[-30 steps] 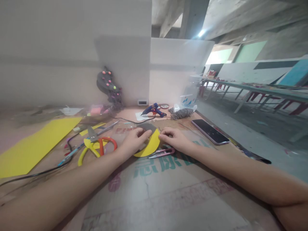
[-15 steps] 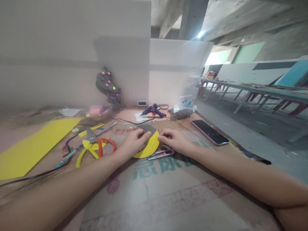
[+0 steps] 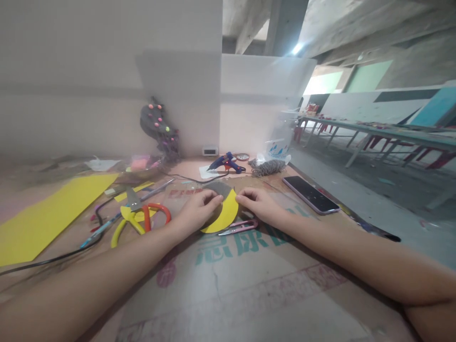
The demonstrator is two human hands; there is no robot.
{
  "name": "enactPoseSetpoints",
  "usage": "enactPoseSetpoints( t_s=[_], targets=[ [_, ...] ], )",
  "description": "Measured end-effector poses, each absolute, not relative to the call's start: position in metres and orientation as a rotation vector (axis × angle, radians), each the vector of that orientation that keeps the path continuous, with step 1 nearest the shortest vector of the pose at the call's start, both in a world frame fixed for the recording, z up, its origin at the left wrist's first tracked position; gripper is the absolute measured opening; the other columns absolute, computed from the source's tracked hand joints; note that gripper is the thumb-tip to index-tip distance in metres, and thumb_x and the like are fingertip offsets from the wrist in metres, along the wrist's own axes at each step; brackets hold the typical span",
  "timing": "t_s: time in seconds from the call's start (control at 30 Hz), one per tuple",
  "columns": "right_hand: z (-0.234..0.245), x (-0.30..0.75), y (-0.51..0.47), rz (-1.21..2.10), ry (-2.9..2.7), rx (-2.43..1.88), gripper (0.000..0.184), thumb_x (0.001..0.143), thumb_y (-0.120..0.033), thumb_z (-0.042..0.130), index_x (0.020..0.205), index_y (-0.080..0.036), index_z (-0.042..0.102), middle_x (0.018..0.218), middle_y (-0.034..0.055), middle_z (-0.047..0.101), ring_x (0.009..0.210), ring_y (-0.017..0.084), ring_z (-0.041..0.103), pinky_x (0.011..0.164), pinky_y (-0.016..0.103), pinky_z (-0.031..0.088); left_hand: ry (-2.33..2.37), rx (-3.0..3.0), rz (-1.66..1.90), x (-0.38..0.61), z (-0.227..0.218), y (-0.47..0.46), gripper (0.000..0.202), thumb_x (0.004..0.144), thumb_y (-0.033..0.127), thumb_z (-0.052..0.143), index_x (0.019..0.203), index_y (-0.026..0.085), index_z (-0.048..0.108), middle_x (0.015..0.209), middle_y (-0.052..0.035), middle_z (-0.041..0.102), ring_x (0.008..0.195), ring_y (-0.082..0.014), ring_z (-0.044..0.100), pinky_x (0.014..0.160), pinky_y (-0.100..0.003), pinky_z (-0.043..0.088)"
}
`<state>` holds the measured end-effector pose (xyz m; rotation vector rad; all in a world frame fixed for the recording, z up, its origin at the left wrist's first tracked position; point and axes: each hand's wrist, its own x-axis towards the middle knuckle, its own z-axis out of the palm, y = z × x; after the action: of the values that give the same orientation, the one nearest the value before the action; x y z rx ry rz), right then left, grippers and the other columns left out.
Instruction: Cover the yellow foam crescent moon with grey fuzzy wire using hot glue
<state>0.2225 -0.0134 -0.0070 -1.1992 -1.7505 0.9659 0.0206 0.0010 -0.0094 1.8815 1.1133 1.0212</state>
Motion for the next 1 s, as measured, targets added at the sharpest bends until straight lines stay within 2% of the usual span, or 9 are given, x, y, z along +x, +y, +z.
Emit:
enactPoseSetpoints(
  t_s=[0.27,0.5,0.63,0.8,1.0],
  targets=[
    [-0.009,0.223,-0.012,1.019,-1.731,-1.193,0.030,0.081,-0.047,0.056,0.072,-0.019,0.053,0.050,-0.0071,0.045,0.043,0.008,0.039,0.041,0.021,0.031,1.059,1.890,0.967,0.020,-0.013,0.006,0.042,0.088,0.054,0.045,0.068,0.018,0.055,0.057,0.0011,0.052,0.055,-0.0136,0.048,0.052,-0.025,0.036],
    [-0.006,0.223,-0.014,0.973,-1.773,-1.219,0.028,0.080,-0.044,0.061,0.072,-0.018,0.060,0.056,-0.0034,0.053,0.050,0.009,0.047,0.045,0.021,0.035,1.147,1.885,0.919,0.018,-0.006,0.004,0.044,0.081,0.057,0.056,0.064,0.016,0.060,0.060,-0.0016,0.059,0.056,-0.0151,0.051,0.053,-0.027,0.039],
    [-0.005,0.223,-0.015,0.985,-1.775,-1.222,0.029,0.082,-0.045,0.058,0.073,-0.018,0.058,0.053,-0.0047,0.049,0.047,0.009,0.044,0.042,0.020,0.032,1.137,1.955,0.913,0.018,-0.007,0.005,0.042,0.081,0.055,0.057,0.066,0.016,0.063,0.065,-0.0026,0.064,0.061,-0.0163,0.055,0.055,-0.026,0.040],
    [-0.005,0.222,-0.016,1.006,-1.766,-1.223,0.029,0.082,-0.046,0.057,0.074,-0.018,0.057,0.051,-0.0060,0.048,0.044,0.008,0.042,0.043,0.021,0.032,1.126,1.890,0.900,0.019,-0.004,-0.001,0.042,0.083,0.054,0.053,0.060,0.018,0.059,0.046,0.0020,0.050,0.048,-0.0140,0.046,0.047,-0.026,0.033],
    [-0.005,0.221,-0.015,1.013,-1.751,-1.228,0.031,0.082,-0.047,0.057,0.072,-0.018,0.055,0.051,-0.0059,0.047,0.045,0.009,0.042,0.044,0.022,0.033,1.079,1.862,0.899,0.020,-0.009,0.002,0.040,0.083,0.053,0.053,0.063,0.019,0.055,0.048,0.0030,0.048,0.046,-0.0123,0.042,0.045,-0.025,0.031]
  ],
)
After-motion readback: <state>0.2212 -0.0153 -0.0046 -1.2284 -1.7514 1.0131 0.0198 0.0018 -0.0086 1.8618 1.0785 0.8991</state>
